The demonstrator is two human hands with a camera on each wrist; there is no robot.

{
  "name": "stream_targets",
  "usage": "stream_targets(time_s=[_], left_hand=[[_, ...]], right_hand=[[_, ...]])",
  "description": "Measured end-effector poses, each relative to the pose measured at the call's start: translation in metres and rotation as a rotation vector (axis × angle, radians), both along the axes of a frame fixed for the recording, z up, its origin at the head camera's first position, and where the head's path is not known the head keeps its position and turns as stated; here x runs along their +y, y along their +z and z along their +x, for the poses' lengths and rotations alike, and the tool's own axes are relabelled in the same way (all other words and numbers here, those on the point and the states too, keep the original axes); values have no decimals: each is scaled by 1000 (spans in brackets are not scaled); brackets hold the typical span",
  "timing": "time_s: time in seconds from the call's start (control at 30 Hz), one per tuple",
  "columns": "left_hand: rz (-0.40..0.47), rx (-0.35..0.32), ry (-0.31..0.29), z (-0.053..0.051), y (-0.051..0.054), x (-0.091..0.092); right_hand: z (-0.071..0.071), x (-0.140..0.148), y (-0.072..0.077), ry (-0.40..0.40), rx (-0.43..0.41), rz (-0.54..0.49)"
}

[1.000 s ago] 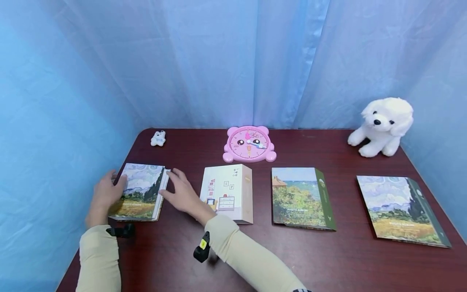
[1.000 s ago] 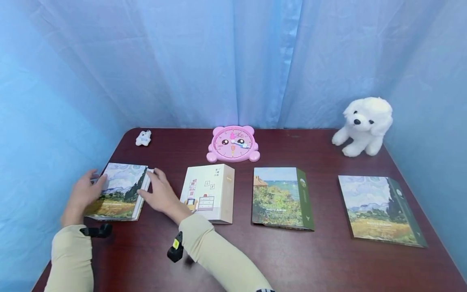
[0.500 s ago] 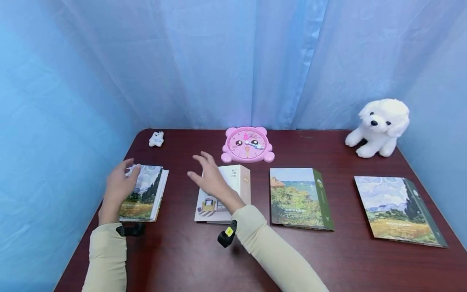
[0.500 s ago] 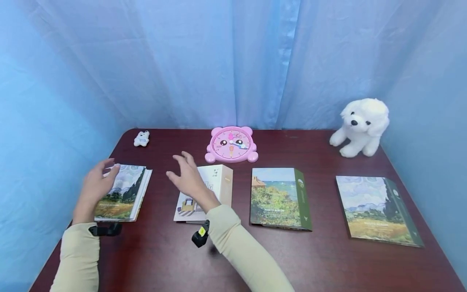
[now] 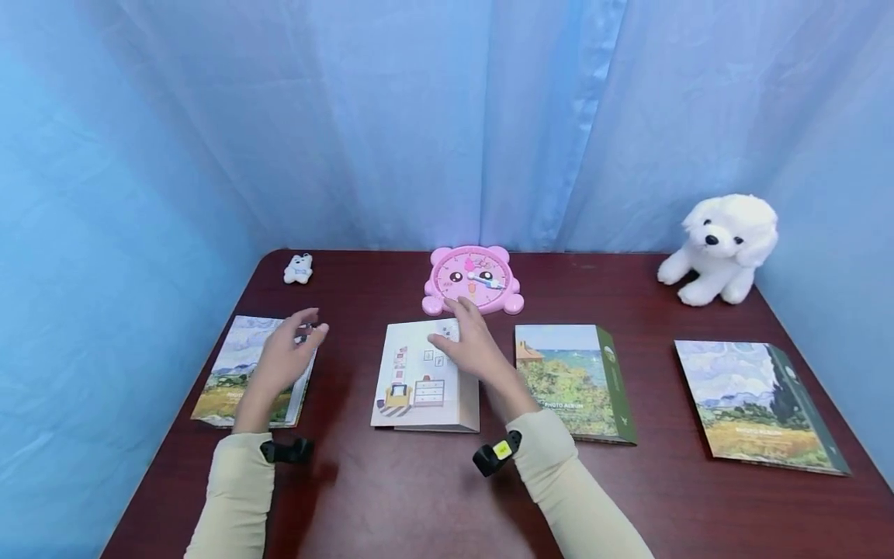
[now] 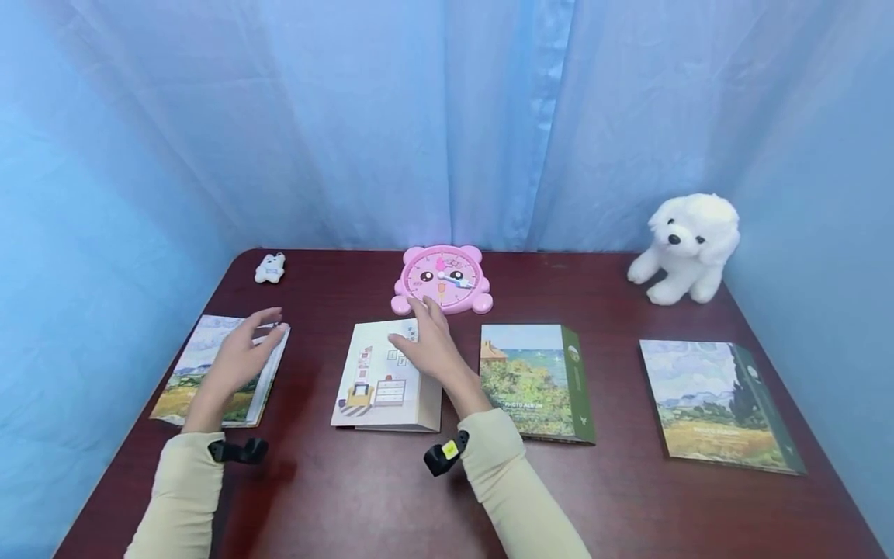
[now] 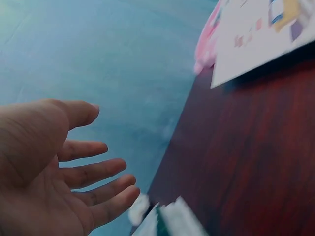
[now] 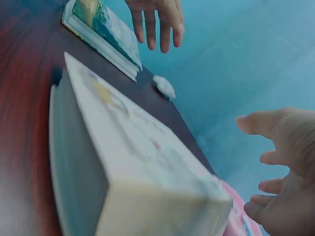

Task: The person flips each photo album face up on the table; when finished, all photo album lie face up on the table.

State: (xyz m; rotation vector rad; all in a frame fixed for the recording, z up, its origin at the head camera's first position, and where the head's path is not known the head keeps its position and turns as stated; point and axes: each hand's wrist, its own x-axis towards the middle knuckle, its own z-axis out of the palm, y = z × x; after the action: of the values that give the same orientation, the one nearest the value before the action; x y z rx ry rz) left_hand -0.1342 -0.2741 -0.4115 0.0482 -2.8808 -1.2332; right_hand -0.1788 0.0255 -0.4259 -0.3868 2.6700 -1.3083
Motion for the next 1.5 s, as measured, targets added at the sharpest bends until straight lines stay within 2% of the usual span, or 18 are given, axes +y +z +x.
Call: stream_targets(time_s=[0.17,0.37,0.47,0.6,0.9,1.07,1.3,1.5], left_hand=[[0,-35,-53,0,-14,24],[-14,-77,-102,-1,-33,51],[-30,-110,-109,-2,-39,63],[-37,-159,-88,-4,-44,74],[-64,-160,-85,-3,-49,87],[-54,-149,-105,0,-48,92],[-47,-144,-136,1,-46,99],[-38,-156,-143,0,-44,103]], right_hand=[[15,15,-12,-10,-58,7],[33,22,-28,-43,-42,17],[40,26,-31,-53,-49,25],[48,27,-32,-57,-55,7],[54,24,-41,-94,0,-53],[57,23,-44,-134,-59,-139],[58,25,-49,-196,-172,-325],[61,29,-45,-215,-186,-353]])
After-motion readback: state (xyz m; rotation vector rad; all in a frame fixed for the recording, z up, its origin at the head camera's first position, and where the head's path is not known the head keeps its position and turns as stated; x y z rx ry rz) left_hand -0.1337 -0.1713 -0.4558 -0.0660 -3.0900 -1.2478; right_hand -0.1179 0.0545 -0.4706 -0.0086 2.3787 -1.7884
